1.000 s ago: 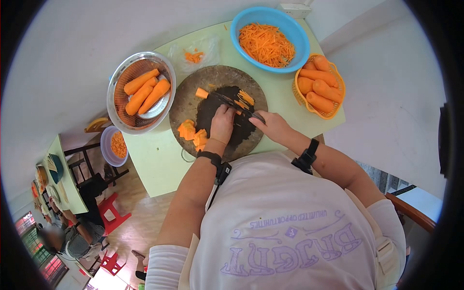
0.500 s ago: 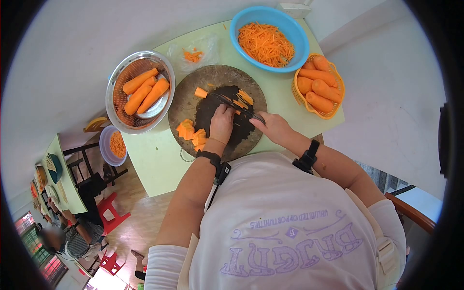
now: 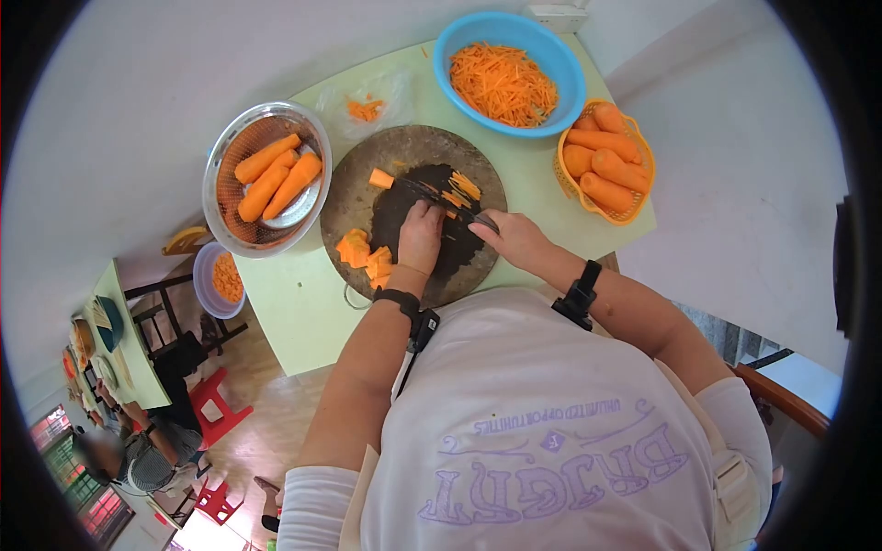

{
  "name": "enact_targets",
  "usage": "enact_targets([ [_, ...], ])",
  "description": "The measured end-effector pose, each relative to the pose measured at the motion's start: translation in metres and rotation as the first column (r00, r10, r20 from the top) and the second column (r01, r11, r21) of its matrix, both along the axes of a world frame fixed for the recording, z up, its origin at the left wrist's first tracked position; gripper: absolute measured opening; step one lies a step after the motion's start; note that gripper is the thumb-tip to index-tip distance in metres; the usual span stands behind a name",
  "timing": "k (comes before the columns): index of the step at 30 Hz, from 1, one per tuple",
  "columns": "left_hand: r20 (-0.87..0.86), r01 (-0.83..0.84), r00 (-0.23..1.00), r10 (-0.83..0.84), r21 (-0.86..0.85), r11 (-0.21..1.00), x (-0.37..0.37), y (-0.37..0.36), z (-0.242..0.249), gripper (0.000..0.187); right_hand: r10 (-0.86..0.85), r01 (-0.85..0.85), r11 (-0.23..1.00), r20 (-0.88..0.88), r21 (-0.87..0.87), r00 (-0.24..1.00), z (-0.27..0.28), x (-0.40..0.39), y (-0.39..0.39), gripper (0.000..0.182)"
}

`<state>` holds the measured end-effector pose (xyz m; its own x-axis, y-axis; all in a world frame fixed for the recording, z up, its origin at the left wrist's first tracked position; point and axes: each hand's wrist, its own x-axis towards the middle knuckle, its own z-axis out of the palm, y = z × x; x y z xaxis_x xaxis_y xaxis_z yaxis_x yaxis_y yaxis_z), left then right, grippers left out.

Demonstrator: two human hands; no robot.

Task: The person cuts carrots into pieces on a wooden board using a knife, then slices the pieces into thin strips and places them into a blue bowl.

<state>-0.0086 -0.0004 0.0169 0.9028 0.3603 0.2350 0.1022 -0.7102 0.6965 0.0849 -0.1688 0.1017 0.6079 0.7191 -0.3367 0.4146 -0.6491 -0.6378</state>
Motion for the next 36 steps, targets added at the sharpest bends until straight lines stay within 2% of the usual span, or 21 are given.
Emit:
enact_targets([
  [3,0.001,-0.009,1.000,0.009,0.012,1.000,0.000,0.000,0.000,0.007,-0.016,0.018,0.999,-0.036,0.035,0.999,0.010,-0.001,-0.002,0.044],
  [6,0.033,-0.021,0.999,0.020,0.025,0.999,0.001,-0.001,-0.001,0.005,0.001,-0.002,1.000,-0.059,-0.019,0.998,0.018,-0.001,-0.003,0.044],
  [8,0.047,-0.020,0.999,0.018,0.029,0.999,0.000,-0.001,-0.001,0.005,-0.001,-0.001,0.999,-0.046,-0.041,0.999,0.019,-0.002,-0.003,0.038],
  [14,0.042,-0.030,0.999,0.028,0.038,0.999,0.000,-0.001,-0.001,0.005,0.014,-0.014,0.998,0.003,-0.058,1.000,0.020,-0.003,-0.002,0.040],
  [16,-0.036,-0.013,0.999,0.013,0.003,1.000,-0.002,-0.002,0.002,0.011,0.022,-0.021,0.998,0.006,-0.058,1.000,0.020,-0.003,-0.002,0.040],
  [23,-0.069,-0.014,0.998,0.014,0.000,1.000,-0.001,-0.002,0.004,0.010,0.024,-0.023,0.998,0.007,-0.054,1.000,0.015,-0.002,-0.003,0.041],
  [32,-0.048,-0.010,0.999,0.009,-0.011,1.000,0.000,-0.001,0.001,0.010,0.032,-0.037,0.994,-0.040,-0.105,0.999,0.007,0.003,0.004,0.045],
  [35,-0.035,-0.005,0.999,0.004,-0.028,1.000,0.000,-0.001,0.001,0.010,0.019,-0.019,0.998,-0.009,-0.065,1.000,0.001,0.002,0.002,0.045],
  [36,0.018,-0.015,1.000,0.015,-0.009,1.000,0.000,0.000,0.001,0.008,0.018,-0.018,0.998,-0.007,-0.066,1.000,0.000,0.002,0.001,0.045],
])
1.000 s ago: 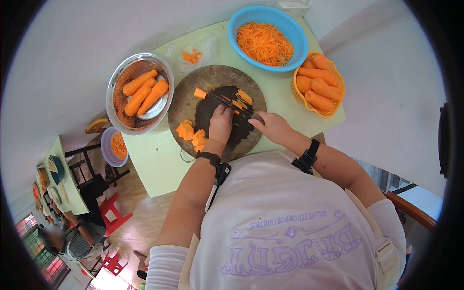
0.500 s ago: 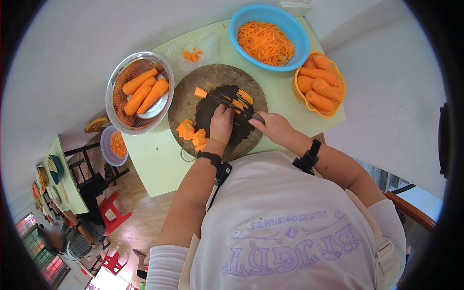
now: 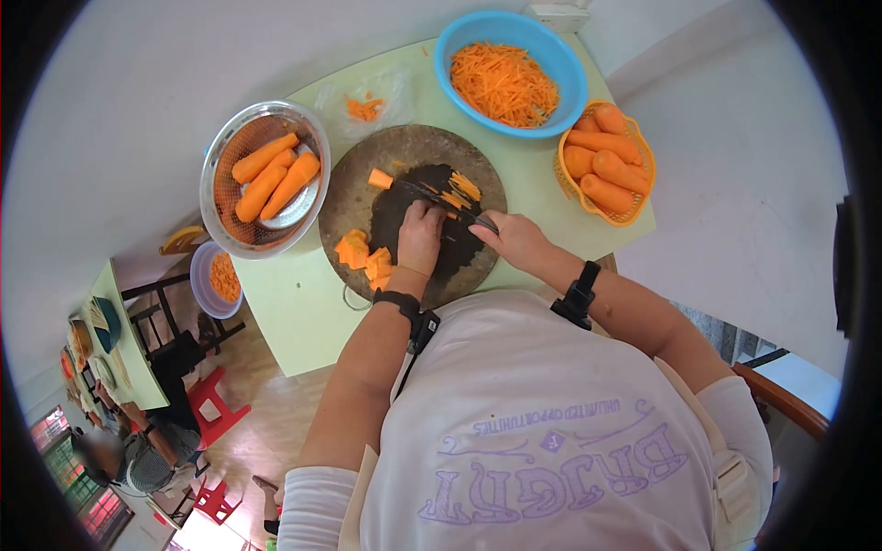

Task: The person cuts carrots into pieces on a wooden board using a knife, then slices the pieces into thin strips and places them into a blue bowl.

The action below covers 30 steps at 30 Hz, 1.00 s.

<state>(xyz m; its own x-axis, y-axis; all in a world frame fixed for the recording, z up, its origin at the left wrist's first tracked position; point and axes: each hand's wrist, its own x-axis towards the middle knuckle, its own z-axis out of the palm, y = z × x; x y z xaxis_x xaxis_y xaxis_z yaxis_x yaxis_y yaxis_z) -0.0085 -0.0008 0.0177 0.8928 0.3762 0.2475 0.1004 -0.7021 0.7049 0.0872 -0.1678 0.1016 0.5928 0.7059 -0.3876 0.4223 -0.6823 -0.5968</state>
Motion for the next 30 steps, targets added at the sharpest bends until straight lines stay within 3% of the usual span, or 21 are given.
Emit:
enact_targets([
  [11,0.032,-0.009,0.999,0.008,0.037,0.999,0.001,0.001,-0.001,0.007,-0.031,0.035,0.999,-0.100,0.042,0.995,0.014,0.000,-0.007,0.044],
  [18,0.039,-0.010,0.999,0.008,0.043,0.999,0.001,0.001,0.000,0.007,-0.012,0.017,0.998,-0.072,0.063,0.997,0.012,0.000,-0.010,0.035],
  [30,0.023,-0.021,1.000,0.020,0.043,0.999,0.002,0.001,-0.002,0.005,-0.002,0.001,1.000,-0.052,-0.019,0.999,0.014,0.002,-0.002,0.046],
])
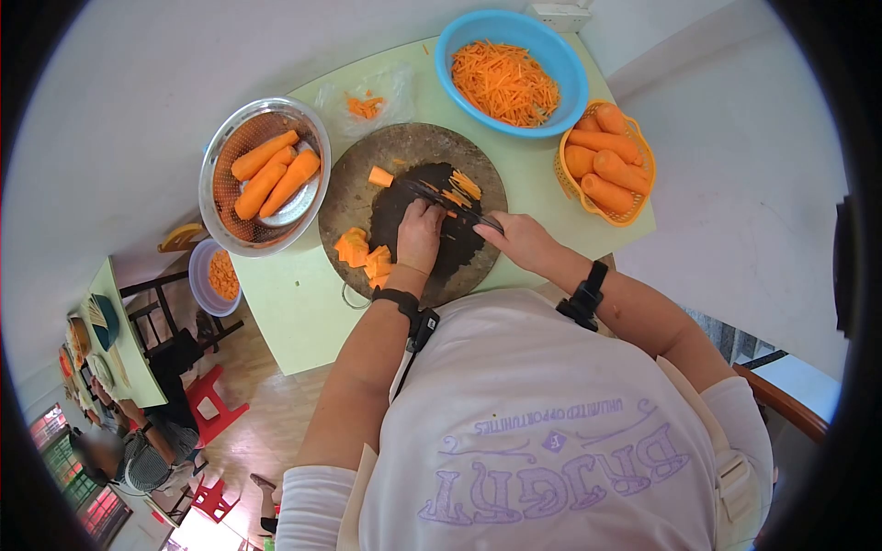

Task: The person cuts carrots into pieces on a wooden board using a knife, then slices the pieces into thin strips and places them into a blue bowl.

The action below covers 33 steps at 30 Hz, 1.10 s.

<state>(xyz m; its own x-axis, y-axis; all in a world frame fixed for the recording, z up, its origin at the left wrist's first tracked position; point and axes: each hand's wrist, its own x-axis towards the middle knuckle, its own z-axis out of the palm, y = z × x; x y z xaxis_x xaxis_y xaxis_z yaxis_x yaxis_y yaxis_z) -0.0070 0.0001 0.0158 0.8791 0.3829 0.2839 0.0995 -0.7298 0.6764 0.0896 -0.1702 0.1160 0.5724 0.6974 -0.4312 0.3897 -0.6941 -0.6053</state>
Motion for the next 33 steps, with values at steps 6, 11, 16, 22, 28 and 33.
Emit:
enact_targets([
  [6,-0.001,0.017,1.000,-0.017,-0.004,1.000,-0.001,0.002,-0.003,0.006,-0.020,0.021,0.998,-0.015,0.056,1.000,-0.020,0.002,-0.001,0.045],
  [11,0.013,0.035,0.999,-0.035,-0.023,0.999,-0.002,0.002,-0.003,0.005,-0.039,0.042,0.996,-0.028,0.085,0.999,-0.021,0.002,-0.002,0.045],
  [16,-0.010,0.028,1.000,-0.028,-0.012,1.000,-0.003,0.001,0.001,0.006,-0.049,0.053,0.995,-0.052,0.081,0.997,-0.018,0.002,-0.001,0.046],
  [22,-0.016,-0.018,1.000,0.018,-0.009,1.000,-0.001,-0.002,0.003,0.006,-0.063,0.068,0.995,-0.078,0.066,0.995,-0.009,0.003,-0.002,0.044],
  [28,-0.002,-0.022,1.000,0.022,-0.011,1.000,0.001,-0.001,0.002,0.006,-0.059,0.064,0.995,-0.068,0.077,0.996,-0.007,0.004,-0.006,0.042],
  [33,-0.006,-0.027,1.000,0.027,-0.014,1.000,0.002,-0.001,0.000,0.005,-0.039,0.042,0.998,-0.069,0.053,0.997,0.007,0.004,-0.004,0.042],
])
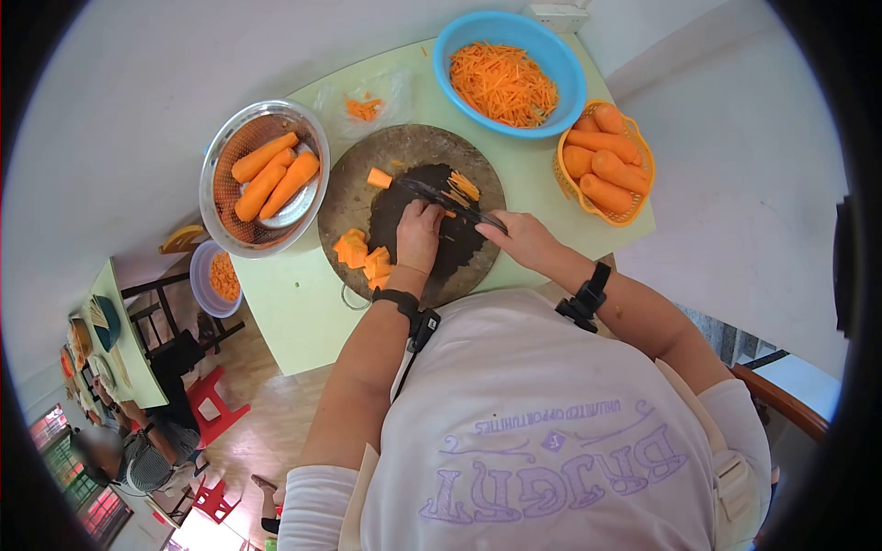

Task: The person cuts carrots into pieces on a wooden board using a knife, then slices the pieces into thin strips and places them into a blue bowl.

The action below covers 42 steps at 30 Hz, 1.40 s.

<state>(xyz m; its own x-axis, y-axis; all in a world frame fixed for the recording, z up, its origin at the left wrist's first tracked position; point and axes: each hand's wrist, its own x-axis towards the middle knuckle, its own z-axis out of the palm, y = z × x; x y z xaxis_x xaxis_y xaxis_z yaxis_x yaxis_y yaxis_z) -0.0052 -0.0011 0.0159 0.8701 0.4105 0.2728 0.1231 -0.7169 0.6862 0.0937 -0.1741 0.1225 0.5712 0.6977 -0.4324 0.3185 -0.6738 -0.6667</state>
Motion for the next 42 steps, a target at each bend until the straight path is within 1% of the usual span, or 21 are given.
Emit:
enact_targets([
  [3,0.003,-0.005,1.000,0.005,-0.006,1.000,0.000,0.000,-0.001,0.005,0.013,-0.012,1.000,0.018,-0.013,1.000,-0.004,0.002,-0.001,0.043],
  [5,0.001,-0.009,1.000,0.009,-0.014,1.000,-0.001,0.000,0.000,0.005,0.001,-0.001,0.999,0.020,0.037,1.000,-0.007,0.002,-0.001,0.036],
  [6,0.006,-0.011,1.000,0.011,-0.017,1.000,-0.001,0.000,0.001,0.005,0.002,-0.002,0.999,0.018,0.035,1.000,-0.007,0.003,-0.001,0.036],
  [8,0.012,-0.014,1.000,0.014,-0.020,1.000,-0.001,-0.001,0.002,0.005,-0.014,0.015,1.000,-0.050,0.024,0.999,-0.006,0.005,-0.001,0.035],
  [11,0.004,-0.015,1.000,0.015,-0.024,1.000,-0.001,0.000,0.001,0.005,-0.010,0.012,0.999,-0.054,0.045,0.998,-0.005,0.006,-0.001,0.034],
  [15,0.052,-0.008,0.999,0.010,-0.038,0.999,0.000,0.001,-0.003,0.007,0.032,-0.031,0.999,-0.035,0.009,0.999,-0.003,0.010,-0.001,0.034],
  [17,0.061,-0.007,0.998,0.009,-0.045,0.999,0.000,0.000,-0.002,0.007,0.052,-0.054,0.998,-0.058,-0.031,0.997,0.003,0.012,0.000,0.041],
  [24,0.049,-0.009,0.999,0.011,-0.040,0.999,-0.001,0.000,-0.003,0.007,0.051,-0.053,0.998,-0.073,-0.030,0.996,-0.007,0.013,-0.004,0.043],
  [27,0.049,-0.009,0.999,0.012,-0.053,0.999,0.000,0.000,-0.002,0.007,0.068,-0.069,0.998,-0.060,0.000,0.996,-0.008,0.013,-0.005,0.044],
  [29,0.056,-0.009,0.998,0.013,-0.064,0.998,-0.001,0.000,-0.002,0.006,0.053,-0.053,0.999,-0.046,0.000,0.998,-0.005,0.013,-0.004,0.033],
  [33,0.053,-0.015,0.998,0.018,-0.055,0.998,0.000,0.000,0.000,0.006,0.061,-0.061,0.998,-0.053,-0.004,0.997,-0.004,0.014,-0.004,0.033],
  [35,0.036,-0.014,0.999,0.016,-0.049,0.999,-0.001,0.000,0.000,0.006,0.069,-0.072,0.996,-0.070,-0.051,0.995,-0.005,0.015,-0.003,0.044],
  [36,0.042,-0.014,0.999,0.016,-0.056,0.998,-0.001,0.000,0.001,0.006,0.069,-0.073,0.996,-0.070,-0.051,0.995,-0.006,0.014,-0.003,0.044],
  [38,0.050,-0.015,0.999,0.018,-0.063,0.998,-0.001,0.000,0.000,0.006,0.059,-0.059,0.998,-0.011,0.006,0.998,-0.010,0.012,-0.003,0.036],
  [39,0.048,-0.021,0.999,0.024,-0.062,0.998,-0.001,0.000,-0.001,0.006,0.058,-0.058,0.998,-0.010,0.005,0.998,-0.011,0.012,0.000,0.036],
  [41,0.050,-0.023,0.998,0.026,-0.060,0.998,0.000,-0.001,-0.003,0.007,0.094,-0.094,0.994,0.011,-0.059,0.995,-0.012,0.012,0.006,0.038],
  [42,0.052,-0.023,0.998,0.026,-0.063,0.998,0.000,-0.001,-0.004,0.006,0.092,-0.091,0.994,0.013,-0.058,0.996,-0.013,0.012,0.006,0.038],
])
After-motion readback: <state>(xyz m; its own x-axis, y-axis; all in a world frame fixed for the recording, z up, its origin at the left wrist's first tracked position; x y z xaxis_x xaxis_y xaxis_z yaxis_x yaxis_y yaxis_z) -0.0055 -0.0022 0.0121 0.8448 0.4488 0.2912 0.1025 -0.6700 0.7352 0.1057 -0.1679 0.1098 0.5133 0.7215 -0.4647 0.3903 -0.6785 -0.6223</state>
